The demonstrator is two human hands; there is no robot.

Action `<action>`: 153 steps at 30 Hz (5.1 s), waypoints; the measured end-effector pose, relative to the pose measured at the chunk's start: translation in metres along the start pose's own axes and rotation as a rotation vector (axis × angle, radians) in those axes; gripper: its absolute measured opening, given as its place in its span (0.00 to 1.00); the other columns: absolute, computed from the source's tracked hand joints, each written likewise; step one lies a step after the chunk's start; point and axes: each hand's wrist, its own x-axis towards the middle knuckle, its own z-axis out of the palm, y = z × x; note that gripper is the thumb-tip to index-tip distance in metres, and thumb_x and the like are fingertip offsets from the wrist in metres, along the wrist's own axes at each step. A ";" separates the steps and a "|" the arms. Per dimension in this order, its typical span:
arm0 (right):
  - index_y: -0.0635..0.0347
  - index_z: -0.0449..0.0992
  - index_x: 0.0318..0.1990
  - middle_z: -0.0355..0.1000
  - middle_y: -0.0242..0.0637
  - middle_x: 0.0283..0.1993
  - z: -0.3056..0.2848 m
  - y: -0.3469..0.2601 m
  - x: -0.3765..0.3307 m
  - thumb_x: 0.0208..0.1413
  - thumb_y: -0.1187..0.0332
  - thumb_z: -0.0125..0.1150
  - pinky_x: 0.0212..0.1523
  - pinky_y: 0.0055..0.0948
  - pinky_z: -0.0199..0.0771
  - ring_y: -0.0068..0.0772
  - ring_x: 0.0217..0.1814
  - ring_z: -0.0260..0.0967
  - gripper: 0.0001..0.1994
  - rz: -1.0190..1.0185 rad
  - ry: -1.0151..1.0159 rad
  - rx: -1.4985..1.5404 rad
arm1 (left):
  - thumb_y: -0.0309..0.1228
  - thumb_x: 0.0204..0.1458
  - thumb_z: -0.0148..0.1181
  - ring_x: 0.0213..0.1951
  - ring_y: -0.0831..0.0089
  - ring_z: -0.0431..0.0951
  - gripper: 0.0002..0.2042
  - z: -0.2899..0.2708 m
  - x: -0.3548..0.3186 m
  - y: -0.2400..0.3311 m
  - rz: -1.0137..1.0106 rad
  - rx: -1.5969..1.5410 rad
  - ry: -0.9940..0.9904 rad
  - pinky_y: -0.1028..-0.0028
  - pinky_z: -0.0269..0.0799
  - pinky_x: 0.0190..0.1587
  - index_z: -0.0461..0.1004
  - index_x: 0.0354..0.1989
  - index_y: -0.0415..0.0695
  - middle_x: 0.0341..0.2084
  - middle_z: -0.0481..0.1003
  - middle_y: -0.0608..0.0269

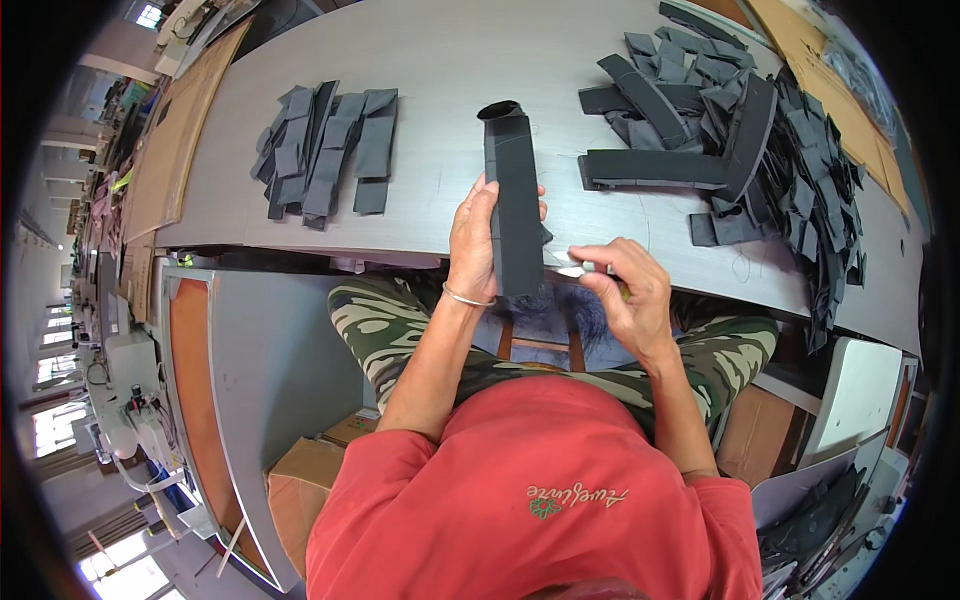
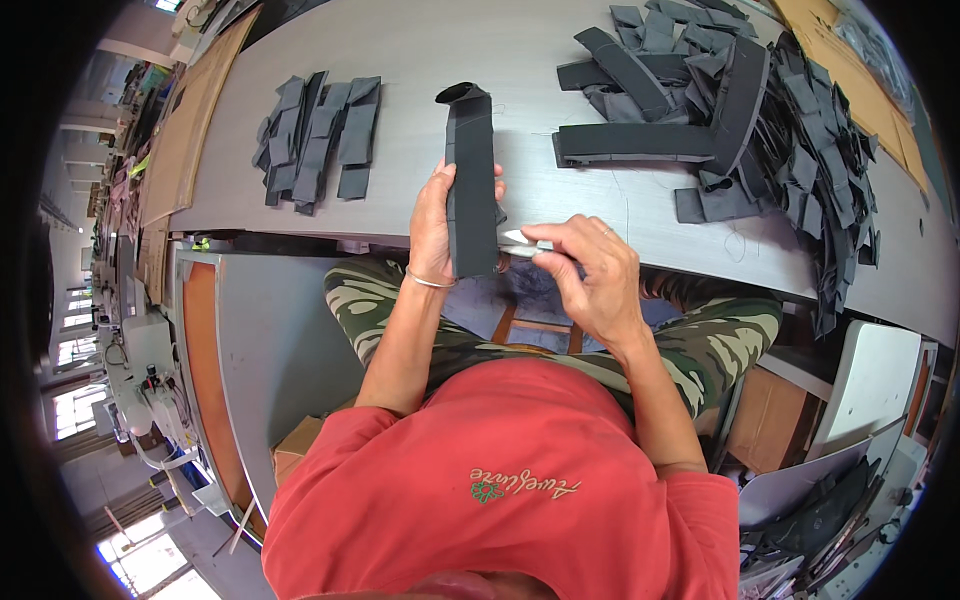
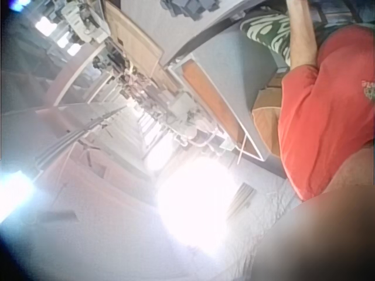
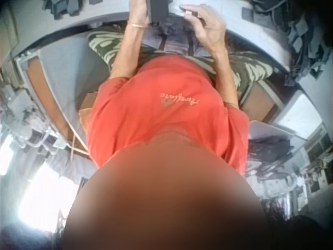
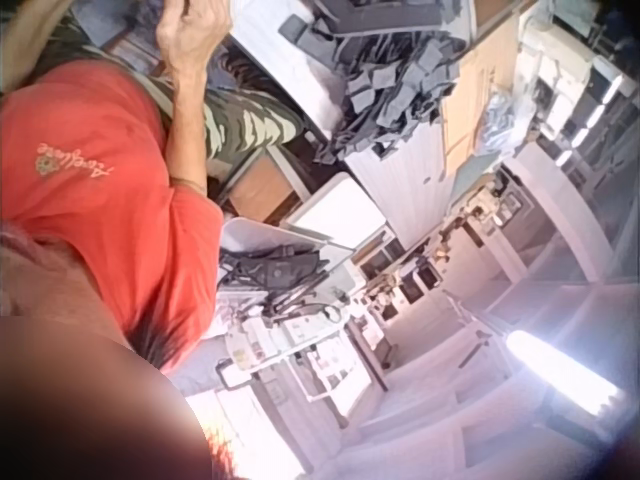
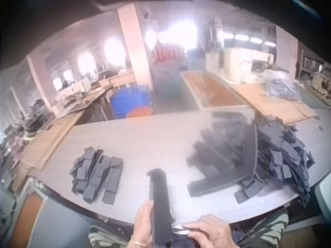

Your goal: Trimming excess material and cleaning black foam components using snips.

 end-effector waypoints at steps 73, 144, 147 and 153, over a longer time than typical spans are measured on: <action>0.53 0.74 0.51 0.68 0.30 0.53 -0.007 0.019 0.021 0.36 0.77 0.69 0.31 0.18 0.64 0.19 0.34 0.65 0.28 0.037 -0.155 0.176 | 0.23 0.42 0.68 0.51 0.63 0.73 0.39 0.004 -0.016 0.000 -0.317 -0.115 -0.344 0.67 0.71 0.52 0.51 0.63 0.41 0.49 0.68 0.55; 0.66 0.74 0.30 0.66 0.25 0.20 0.006 0.025 0.036 0.50 0.76 0.56 0.24 0.25 0.59 0.17 0.23 0.60 0.03 0.279 -0.113 0.278 | 0.21 0.23 0.64 0.56 0.55 0.60 0.13 0.020 -0.021 0.013 0.890 1.669 -0.132 0.59 0.56 0.56 0.71 0.22 0.48 0.51 0.67 0.62; 0.61 0.77 0.31 0.72 0.43 0.20 0.012 0.026 0.038 0.52 0.67 0.58 0.25 0.33 0.64 0.33 0.23 0.71 0.06 0.517 -0.218 0.236 | 0.15 0.25 0.61 0.45 0.56 0.68 0.14 0.005 -0.015 -0.002 0.817 1.387 -0.195 0.63 0.65 0.46 0.68 0.23 0.43 0.39 0.71 0.58; 0.60 0.77 0.33 0.70 0.44 0.19 0.028 0.026 0.036 0.53 0.62 0.59 0.27 0.36 0.65 0.43 0.23 0.70 0.10 0.439 -0.050 -0.098 | 0.11 0.28 0.60 0.29 0.61 0.71 0.14 -0.004 -0.012 -0.035 0.818 1.186 -0.132 0.68 0.68 0.33 0.65 0.24 0.39 0.24 0.68 0.57</action>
